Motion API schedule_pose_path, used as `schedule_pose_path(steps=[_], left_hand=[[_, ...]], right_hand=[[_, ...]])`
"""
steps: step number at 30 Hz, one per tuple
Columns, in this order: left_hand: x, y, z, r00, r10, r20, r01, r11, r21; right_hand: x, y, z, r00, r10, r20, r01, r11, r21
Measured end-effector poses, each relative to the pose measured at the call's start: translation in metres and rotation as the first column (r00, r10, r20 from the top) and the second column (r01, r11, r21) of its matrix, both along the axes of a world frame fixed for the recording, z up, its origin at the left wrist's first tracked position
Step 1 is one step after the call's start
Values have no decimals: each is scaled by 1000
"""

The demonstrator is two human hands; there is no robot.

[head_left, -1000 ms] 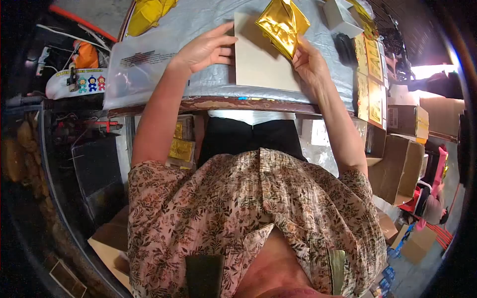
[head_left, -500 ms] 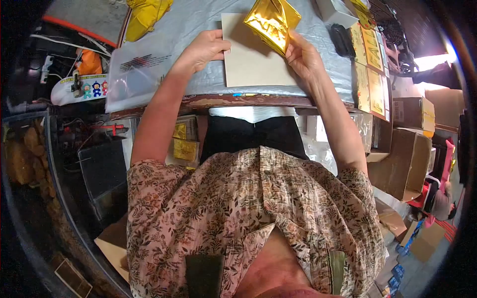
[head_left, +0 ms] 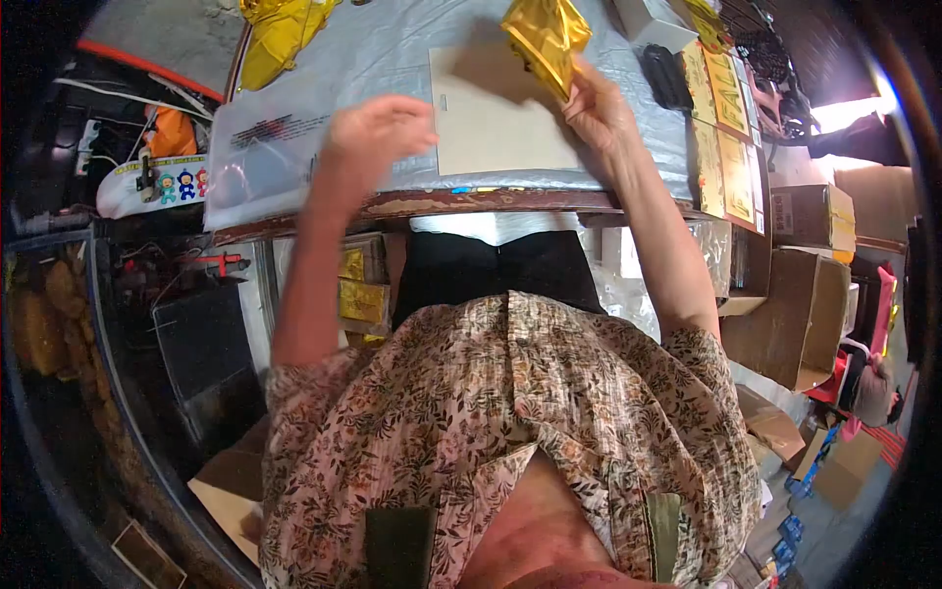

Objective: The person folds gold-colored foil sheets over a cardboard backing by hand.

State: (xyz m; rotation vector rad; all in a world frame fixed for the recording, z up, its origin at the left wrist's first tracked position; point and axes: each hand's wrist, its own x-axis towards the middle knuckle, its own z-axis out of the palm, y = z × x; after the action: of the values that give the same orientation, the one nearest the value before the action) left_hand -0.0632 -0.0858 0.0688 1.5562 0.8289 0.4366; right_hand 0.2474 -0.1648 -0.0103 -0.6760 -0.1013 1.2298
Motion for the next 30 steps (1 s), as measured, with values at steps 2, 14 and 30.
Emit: schedule_pose_path(steps=[2, 14, 30], left_hand=[[19, -58, 5, 981, -192, 18, 187, 972, 144], [17, 17, -69, 874, 108, -473, 401, 389, 830], [19, 47, -62, 936, 16, -351, 305, 460, 834]], right_hand=[[26, 3, -9, 983, 138, -120, -115, 977, 178], [3, -28, 35, 831, 387, 400, -302, 917, -262], [-15, 7, 39, 578, 519, 629, -36, 787, -616]])
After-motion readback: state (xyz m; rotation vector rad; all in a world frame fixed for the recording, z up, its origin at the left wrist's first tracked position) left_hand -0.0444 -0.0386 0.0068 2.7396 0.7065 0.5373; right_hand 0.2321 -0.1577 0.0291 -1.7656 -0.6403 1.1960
